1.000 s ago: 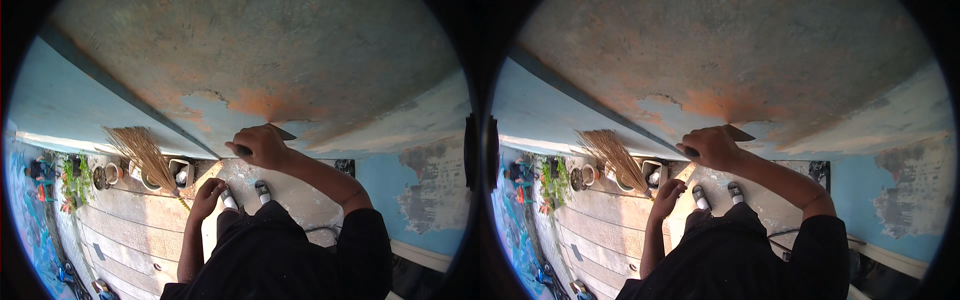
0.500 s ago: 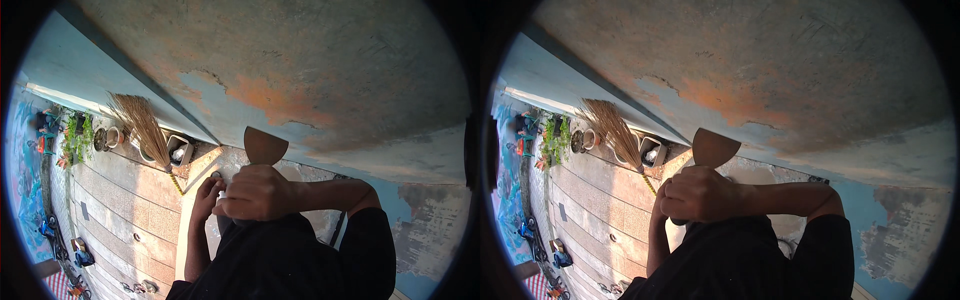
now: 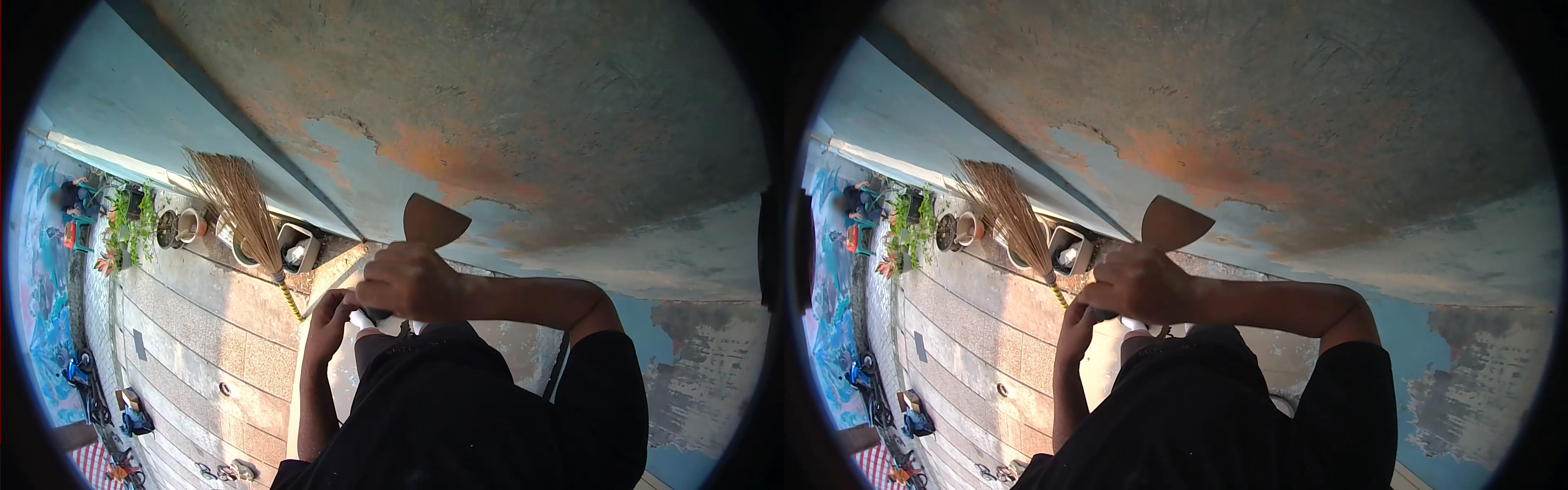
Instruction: The person scrapes peeling paint from a wall using a putty knife.
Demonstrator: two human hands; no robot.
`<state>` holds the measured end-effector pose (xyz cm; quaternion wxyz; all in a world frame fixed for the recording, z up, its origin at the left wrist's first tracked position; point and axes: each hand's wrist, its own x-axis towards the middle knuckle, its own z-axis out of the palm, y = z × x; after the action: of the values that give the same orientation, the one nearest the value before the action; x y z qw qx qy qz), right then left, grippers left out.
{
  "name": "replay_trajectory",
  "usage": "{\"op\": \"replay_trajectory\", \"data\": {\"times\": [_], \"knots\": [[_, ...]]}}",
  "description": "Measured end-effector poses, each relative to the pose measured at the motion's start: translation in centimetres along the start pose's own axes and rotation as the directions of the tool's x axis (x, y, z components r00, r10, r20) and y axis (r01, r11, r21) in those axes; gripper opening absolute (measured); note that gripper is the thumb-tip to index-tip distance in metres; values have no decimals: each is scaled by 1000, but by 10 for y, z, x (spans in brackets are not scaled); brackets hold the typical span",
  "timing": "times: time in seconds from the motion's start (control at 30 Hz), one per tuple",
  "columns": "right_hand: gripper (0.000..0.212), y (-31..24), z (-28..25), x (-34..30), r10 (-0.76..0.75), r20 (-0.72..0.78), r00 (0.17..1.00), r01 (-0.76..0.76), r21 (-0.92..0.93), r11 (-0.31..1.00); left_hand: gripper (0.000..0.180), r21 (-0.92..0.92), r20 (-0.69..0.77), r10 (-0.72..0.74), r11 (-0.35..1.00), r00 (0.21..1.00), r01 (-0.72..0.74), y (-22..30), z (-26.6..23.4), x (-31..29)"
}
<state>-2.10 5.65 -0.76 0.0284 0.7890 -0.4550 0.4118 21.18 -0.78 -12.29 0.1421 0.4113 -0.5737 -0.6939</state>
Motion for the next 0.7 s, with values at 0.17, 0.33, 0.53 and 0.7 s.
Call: {"op": "replay_trajectory", "data": {"times": [0.17,0.33,0.53,0.7], "knots": [[26,17,-7,5,30,-20,999,-32,-152,988,24,38,0,-30,999,1000,30,12,1,0],[25,7,5,-7,50,6,999,-49,-110,993,25,13,16,-32,999,999,31,9,-9,-7],[24,16,3,0,-21,19,1000,23,-123,992,23,27,25,-31,999,999,31,13,-12,-7],[21,-5,2,8,-44,-18,999,44,14,999,24,-9,39,46,999,998,-45,9,-14,-12]]}}
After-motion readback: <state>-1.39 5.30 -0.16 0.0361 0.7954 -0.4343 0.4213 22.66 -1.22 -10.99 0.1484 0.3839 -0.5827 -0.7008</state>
